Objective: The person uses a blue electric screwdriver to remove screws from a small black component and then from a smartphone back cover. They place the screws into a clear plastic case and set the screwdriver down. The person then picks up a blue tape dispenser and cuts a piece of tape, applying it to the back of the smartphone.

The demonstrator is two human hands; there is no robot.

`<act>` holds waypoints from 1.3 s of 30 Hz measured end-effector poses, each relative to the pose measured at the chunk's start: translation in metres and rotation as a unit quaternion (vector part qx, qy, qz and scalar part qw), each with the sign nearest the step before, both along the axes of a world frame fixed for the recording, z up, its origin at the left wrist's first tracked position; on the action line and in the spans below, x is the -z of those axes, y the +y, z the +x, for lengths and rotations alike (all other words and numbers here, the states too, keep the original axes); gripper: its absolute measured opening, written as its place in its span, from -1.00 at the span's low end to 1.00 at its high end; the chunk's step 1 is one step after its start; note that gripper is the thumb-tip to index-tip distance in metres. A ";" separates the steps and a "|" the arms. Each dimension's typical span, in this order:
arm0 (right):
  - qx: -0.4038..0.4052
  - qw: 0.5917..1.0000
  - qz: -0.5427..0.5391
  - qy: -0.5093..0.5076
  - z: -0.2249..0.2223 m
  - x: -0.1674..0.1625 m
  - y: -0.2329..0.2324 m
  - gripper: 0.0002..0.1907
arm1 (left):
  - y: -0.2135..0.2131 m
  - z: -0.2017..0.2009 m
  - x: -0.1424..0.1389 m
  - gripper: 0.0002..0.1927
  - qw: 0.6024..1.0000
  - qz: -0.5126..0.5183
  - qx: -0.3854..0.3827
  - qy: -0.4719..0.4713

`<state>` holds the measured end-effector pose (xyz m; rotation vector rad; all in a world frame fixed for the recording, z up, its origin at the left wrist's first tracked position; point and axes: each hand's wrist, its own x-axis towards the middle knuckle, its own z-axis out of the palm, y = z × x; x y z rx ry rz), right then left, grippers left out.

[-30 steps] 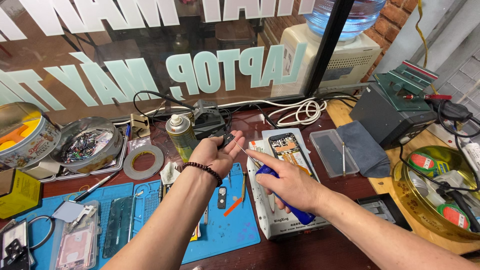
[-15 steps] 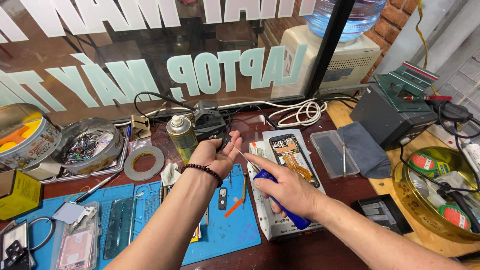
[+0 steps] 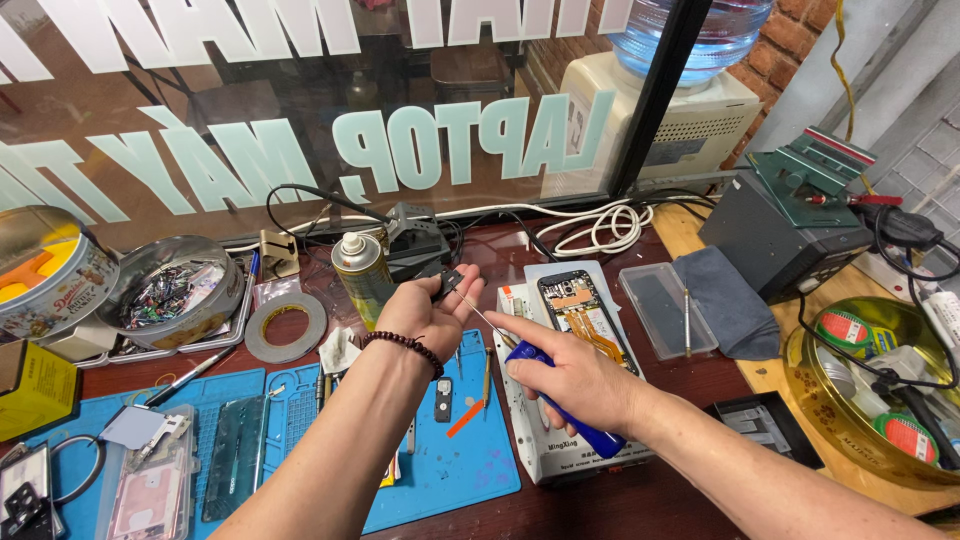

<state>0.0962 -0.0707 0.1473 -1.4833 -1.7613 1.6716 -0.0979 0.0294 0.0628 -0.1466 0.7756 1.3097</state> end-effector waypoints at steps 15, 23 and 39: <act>0.083 0.993 -0.043 0.071 0.012 0.016 0.008 -0.28 | -0.021 -0.092 0.093 -0.81 0.957 -0.147 0.123 0.220; 0.076 0.992 -0.067 0.077 0.013 0.019 0.007 -0.29 | -0.025 -0.064 0.158 -0.86 0.869 -0.172 0.209 0.413; 0.160 0.986 -0.039 0.030 -0.009 0.043 0.023 -0.58 | -0.009 -0.024 0.082 -0.60 0.852 -0.038 0.160 0.498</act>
